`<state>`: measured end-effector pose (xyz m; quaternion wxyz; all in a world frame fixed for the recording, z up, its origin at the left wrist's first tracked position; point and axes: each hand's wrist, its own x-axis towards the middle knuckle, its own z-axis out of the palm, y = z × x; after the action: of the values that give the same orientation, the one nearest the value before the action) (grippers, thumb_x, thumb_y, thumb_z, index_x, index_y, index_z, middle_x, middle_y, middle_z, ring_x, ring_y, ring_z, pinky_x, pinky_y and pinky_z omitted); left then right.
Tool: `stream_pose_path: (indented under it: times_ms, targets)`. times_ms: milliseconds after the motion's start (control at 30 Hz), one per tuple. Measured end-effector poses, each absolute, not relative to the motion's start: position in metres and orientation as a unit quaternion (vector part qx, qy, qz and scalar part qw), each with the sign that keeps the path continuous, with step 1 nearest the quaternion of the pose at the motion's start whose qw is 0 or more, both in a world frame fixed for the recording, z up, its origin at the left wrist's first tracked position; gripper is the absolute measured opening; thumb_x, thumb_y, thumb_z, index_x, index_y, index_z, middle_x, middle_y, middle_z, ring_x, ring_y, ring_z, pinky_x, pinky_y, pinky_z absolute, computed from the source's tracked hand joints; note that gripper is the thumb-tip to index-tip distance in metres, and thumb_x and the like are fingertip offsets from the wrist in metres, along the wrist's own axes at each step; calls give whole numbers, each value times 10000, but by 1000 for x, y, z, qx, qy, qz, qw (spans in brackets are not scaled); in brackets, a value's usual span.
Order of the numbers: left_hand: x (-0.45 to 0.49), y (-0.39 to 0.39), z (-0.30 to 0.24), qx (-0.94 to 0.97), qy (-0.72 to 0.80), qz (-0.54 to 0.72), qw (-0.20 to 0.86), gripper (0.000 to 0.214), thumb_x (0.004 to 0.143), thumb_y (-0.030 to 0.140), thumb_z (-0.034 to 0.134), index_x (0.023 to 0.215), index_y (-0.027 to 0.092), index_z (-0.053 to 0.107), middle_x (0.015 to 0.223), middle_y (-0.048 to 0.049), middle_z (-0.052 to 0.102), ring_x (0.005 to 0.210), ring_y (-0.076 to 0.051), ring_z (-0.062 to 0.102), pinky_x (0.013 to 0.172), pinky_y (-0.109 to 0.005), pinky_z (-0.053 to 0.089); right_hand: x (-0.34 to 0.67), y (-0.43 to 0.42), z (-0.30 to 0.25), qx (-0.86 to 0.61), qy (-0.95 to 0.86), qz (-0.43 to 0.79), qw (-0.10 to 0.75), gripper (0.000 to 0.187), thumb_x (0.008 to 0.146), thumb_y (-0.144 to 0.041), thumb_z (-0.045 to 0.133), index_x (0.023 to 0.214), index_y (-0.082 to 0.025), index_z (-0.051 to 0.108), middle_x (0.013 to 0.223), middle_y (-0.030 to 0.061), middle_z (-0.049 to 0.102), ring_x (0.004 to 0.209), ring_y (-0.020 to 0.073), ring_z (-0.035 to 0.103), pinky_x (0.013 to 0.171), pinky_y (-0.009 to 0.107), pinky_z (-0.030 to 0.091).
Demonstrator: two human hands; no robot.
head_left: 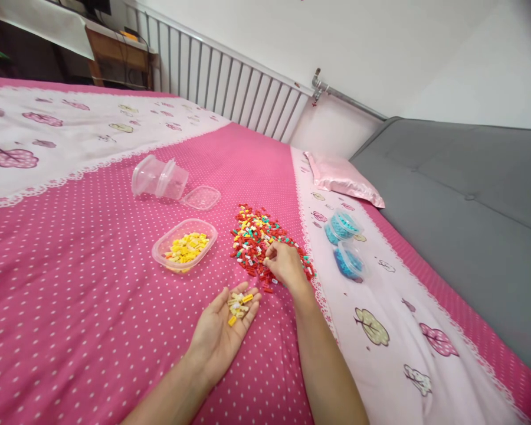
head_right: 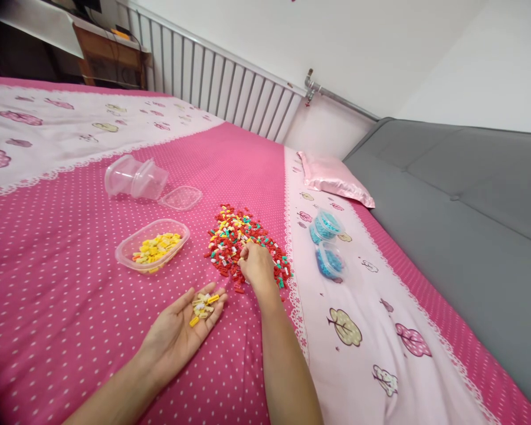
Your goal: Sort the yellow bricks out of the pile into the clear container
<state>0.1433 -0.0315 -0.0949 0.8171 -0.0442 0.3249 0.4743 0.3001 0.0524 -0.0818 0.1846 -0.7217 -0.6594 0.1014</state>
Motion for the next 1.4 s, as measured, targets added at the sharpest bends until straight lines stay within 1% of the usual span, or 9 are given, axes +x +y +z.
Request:
stream_pose_path:
  times_ms: [200,333,400,500,600,767,1000,1167,1400]
  targets:
    - [143,-31,-96,-40,324,473,818,298,929,197,367,1151,49,500,891,-153,685,811,-202,695,755,-291,576,313,54,-77,-734,-636,114,209,68,708,-153,630,759,-196,644,683,-5,679,664,143,624,625,230,422]
    - [143,-31,-94,-38,329,474,816,294,927,196,367,1138,44,503,901,-163,683,811,-205,695,756,-291,575,318,52,-72,-751,-624,98,191,117,722,-147,607,780,-210,687,696,-1,694,680,150,635,637,238,425]
    - [143,-31,-94,-37,328,474,817,294,926,194,364,1138,46,505,903,-165,683,812,-203,694,756,-292,575,319,51,-72,-752,-627,110,174,157,728,-142,604,790,-230,718,693,-3,701,690,151,644,657,242,440]
    - [143,-32,-94,-38,326,472,818,295,925,191,360,1143,55,503,899,-161,683,812,-200,693,757,-295,575,317,51,-75,-747,-631,138,156,142,736,-187,639,806,-245,749,715,5,719,705,158,660,690,247,462]
    - [143,-32,-93,-41,325,473,818,292,923,188,359,1135,52,506,879,-156,683,802,-201,693,746,-292,576,313,53,-79,-745,-637,137,143,124,711,-256,700,816,-228,758,741,28,732,735,181,673,707,256,467]
    - [144,-32,-92,-40,323,473,819,274,928,191,349,1110,73,515,864,-135,685,790,-192,694,731,-289,580,312,55,-83,-734,-651,129,142,79,713,-274,699,760,-241,754,734,20,734,748,179,676,702,249,465]
    - [143,-32,-93,-36,322,474,819,264,931,202,354,1092,64,512,881,-144,684,809,-201,694,748,-291,579,316,55,-84,-737,-633,144,188,132,667,-203,718,799,-206,730,765,16,730,738,163,668,689,241,469]
    - [144,-31,-93,-40,325,472,818,298,930,198,351,1146,58,501,920,-161,685,829,-205,695,770,-296,576,316,48,-69,-724,-623,170,241,129,670,-180,688,796,-196,711,755,14,722,714,155,663,670,238,481]
    - [144,-32,-94,-50,316,475,820,373,922,192,361,1245,38,467,1004,-200,677,908,-219,684,804,-309,566,301,19,-32,-597,-683,290,304,114,716,-214,648,816,-182,694,742,5,706,654,129,637,626,235,479]
